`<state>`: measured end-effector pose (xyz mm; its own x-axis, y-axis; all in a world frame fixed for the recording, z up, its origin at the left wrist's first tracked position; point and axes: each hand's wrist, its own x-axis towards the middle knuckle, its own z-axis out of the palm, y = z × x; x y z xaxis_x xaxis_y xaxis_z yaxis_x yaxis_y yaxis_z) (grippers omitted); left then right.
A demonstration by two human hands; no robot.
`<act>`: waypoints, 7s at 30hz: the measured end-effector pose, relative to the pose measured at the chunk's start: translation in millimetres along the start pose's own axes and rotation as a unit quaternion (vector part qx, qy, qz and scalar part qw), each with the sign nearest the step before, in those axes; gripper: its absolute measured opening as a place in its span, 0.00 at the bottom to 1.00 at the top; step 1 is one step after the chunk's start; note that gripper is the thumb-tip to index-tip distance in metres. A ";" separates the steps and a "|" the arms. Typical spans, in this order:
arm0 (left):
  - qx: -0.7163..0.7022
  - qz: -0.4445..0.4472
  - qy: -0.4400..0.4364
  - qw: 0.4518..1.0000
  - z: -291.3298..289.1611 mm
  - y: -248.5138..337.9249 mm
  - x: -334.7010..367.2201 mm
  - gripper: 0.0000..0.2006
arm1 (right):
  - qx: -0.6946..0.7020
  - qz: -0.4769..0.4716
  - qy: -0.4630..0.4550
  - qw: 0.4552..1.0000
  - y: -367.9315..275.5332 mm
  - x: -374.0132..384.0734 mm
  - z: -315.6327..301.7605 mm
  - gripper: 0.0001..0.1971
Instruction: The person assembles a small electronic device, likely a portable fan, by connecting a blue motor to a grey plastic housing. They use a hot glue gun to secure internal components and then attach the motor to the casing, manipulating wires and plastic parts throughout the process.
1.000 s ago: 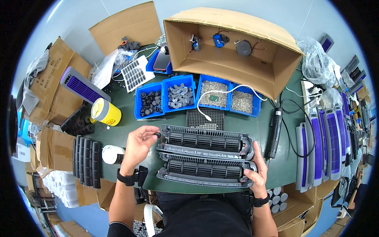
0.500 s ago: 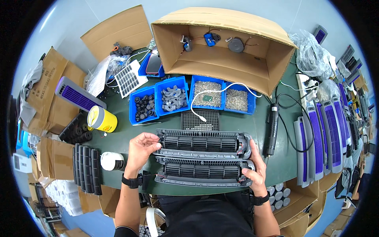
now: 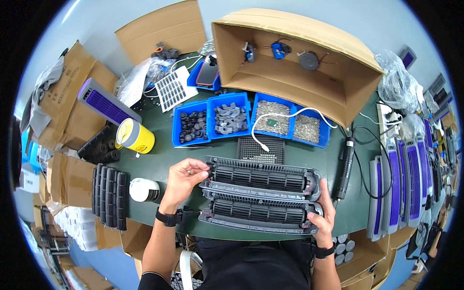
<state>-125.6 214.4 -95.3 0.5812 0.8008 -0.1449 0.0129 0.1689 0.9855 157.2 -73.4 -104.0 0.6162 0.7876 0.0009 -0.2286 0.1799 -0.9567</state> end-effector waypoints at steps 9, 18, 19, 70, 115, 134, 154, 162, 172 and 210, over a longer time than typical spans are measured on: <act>0.057 -0.009 0.003 0.998 3.9 0.1 1.0 0.09 | -0.029 -0.003 0.001 1.000 3.0 0.1 -4.1 0.56; 0.046 0.005 0.000 0.999 4.8 -2.3 3.1 0.10 | -0.027 0.004 0.002 1.000 0.0 0.2 -2.2 0.56; 0.041 0.006 0.002 0.999 5.1 -2.4 2.9 0.10 | -0.028 0.004 0.002 1.000 0.2 -0.1 -2.6 0.56; 0.434 0.233 -0.006 0.870 57.8 112.8 86.8 0.11 | -0.070 -0.013 -0.036 0.997 -13.1 2.3 -5.3 0.52; 0.227 -0.057 0.198 0.952 65.0 56.2 -115.8 0.12 | -0.049 0.000 -0.022 0.999 -5.9 3.0 -3.4 0.55; 0.349 0.072 0.113 0.927 53.0 22.8 -98.7 0.11 | -0.031 0.002 -0.003 1.000 -0.1 1.5 -3.9 0.56; 0.478 -0.066 -0.003 0.876 -14.2 77.2 -9.8 0.10 | -0.032 -0.003 -0.004 0.999 -0.9 0.7 -6.4 0.55; 0.593 0.026 0.083 0.801 6.5 22.1 -82.5 0.15 | -0.035 0.017 -0.015 0.999 -2.8 2.4 -5.2 0.56; 0.422 0.083 0.134 0.893 4.6 54.2 -63.1 0.11 | -0.026 0.003 -0.006 1.000 0.2 1.9 -5.8 0.55; 0.353 0.136 0.054 0.924 33.5 41.3 -8.4 0.10 | -0.047 0.001 -0.013 0.999 -2.7 2.1 -7.0 0.55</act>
<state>-102.7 195.3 -50.4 0.5575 0.8174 0.1455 0.4275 -0.4328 0.7936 164.4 -76.4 -103.5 0.5951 0.8036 0.0056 -0.1579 0.1237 -0.9797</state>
